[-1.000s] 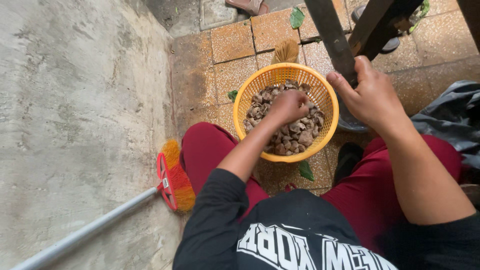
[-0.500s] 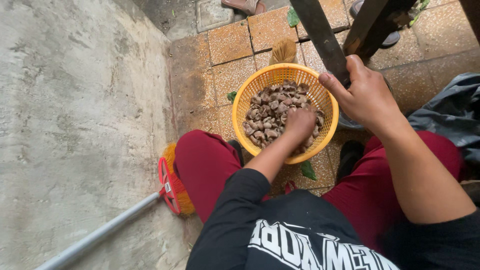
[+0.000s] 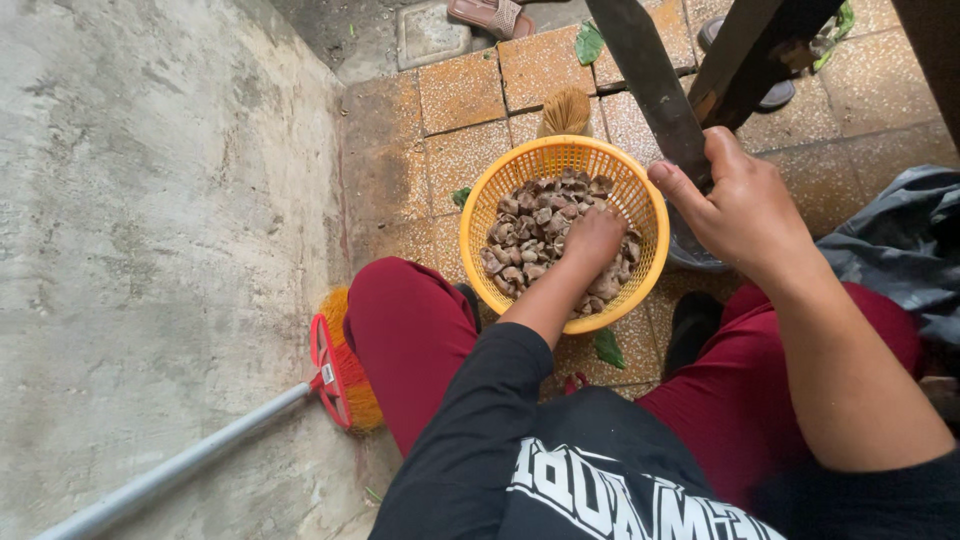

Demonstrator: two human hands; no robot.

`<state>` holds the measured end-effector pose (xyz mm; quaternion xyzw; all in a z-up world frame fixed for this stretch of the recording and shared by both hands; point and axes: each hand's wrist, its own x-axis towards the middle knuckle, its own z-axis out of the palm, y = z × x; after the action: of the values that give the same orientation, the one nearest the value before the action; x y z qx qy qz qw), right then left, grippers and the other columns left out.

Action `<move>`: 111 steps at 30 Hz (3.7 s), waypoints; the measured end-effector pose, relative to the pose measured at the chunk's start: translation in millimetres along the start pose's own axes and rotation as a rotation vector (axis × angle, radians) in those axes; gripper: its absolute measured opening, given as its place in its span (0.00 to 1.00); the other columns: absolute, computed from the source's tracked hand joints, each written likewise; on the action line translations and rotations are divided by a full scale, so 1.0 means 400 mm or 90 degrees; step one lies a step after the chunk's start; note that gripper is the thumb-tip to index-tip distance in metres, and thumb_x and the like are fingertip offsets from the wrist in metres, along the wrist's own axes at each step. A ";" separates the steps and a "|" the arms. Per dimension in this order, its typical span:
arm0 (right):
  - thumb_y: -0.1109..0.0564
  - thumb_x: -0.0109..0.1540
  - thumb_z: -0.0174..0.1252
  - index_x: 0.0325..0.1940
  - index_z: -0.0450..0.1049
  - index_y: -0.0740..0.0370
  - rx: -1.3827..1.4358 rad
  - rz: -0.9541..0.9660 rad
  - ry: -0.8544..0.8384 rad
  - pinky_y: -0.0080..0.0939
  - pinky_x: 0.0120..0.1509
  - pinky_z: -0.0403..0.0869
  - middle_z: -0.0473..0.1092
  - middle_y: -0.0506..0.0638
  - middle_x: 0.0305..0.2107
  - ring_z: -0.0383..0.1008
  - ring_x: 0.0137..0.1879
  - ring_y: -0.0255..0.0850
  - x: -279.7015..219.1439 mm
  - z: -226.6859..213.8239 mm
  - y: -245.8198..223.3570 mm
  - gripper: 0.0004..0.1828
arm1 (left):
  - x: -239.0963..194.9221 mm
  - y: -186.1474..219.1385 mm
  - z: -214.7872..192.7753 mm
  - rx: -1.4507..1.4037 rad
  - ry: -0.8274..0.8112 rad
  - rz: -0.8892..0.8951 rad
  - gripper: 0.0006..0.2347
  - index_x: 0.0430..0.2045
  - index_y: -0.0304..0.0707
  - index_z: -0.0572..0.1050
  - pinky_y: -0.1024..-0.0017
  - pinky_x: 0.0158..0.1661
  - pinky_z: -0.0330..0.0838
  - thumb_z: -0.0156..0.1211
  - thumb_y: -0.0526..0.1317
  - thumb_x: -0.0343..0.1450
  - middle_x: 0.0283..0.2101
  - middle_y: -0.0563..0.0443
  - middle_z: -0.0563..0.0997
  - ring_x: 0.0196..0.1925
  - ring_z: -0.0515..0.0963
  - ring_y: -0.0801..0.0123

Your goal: The person sits on a tiled floor and uses a knife to trim the stems of small mushrooms held in the left hand. Trimmed pieces are dropped into a yellow basket. The person repeats this process for multiple mushrooms.

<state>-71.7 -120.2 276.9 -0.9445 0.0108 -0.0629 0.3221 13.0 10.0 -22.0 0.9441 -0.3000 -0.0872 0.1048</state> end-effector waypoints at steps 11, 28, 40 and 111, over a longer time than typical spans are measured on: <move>0.38 0.70 0.59 0.51 0.72 0.65 -0.006 -0.031 0.013 0.57 0.46 0.73 0.75 0.65 0.35 0.77 0.44 0.63 0.011 0.019 0.010 0.26 | -0.063 -0.047 -0.203 -0.349 -0.073 -0.236 0.07 0.41 0.43 0.81 0.65 0.38 0.79 0.60 0.36 0.72 0.38 0.46 0.84 0.36 0.81 0.62; 0.38 0.51 0.77 0.48 0.66 0.68 0.002 -0.240 0.082 0.51 0.44 0.73 0.69 0.60 0.36 0.75 0.40 0.54 0.046 0.126 -0.051 0.39 | -0.214 -0.110 -0.506 -1.328 -0.065 -0.012 0.16 0.58 0.38 0.69 0.71 0.46 0.79 0.59 0.38 0.76 0.46 0.52 0.82 0.45 0.82 0.71; 0.39 0.51 0.76 0.47 0.66 0.67 -0.004 -0.303 0.032 0.50 0.41 0.72 0.69 0.59 0.31 0.75 0.37 0.55 0.058 0.185 -0.033 0.37 | -0.244 -0.175 -0.518 -1.214 -0.116 0.091 0.14 0.55 0.30 0.73 0.74 0.44 0.75 0.63 0.36 0.77 0.44 0.48 0.81 0.42 0.80 0.73; 0.33 0.73 0.34 0.23 0.56 0.58 0.637 0.161 -0.406 0.43 0.22 0.64 0.51 0.45 0.09 0.52 0.12 0.39 0.093 0.304 -0.051 0.33 | -0.242 -0.239 -0.523 -1.374 0.232 -0.119 0.13 0.56 0.28 0.77 0.66 0.44 0.78 0.64 0.31 0.77 0.48 0.41 0.84 0.42 0.80 0.64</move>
<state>-20.1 -32.5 198.1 -0.6421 -0.0050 0.2647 0.7194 35.1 173.1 165.2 0.3732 0.0268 -0.1706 0.9115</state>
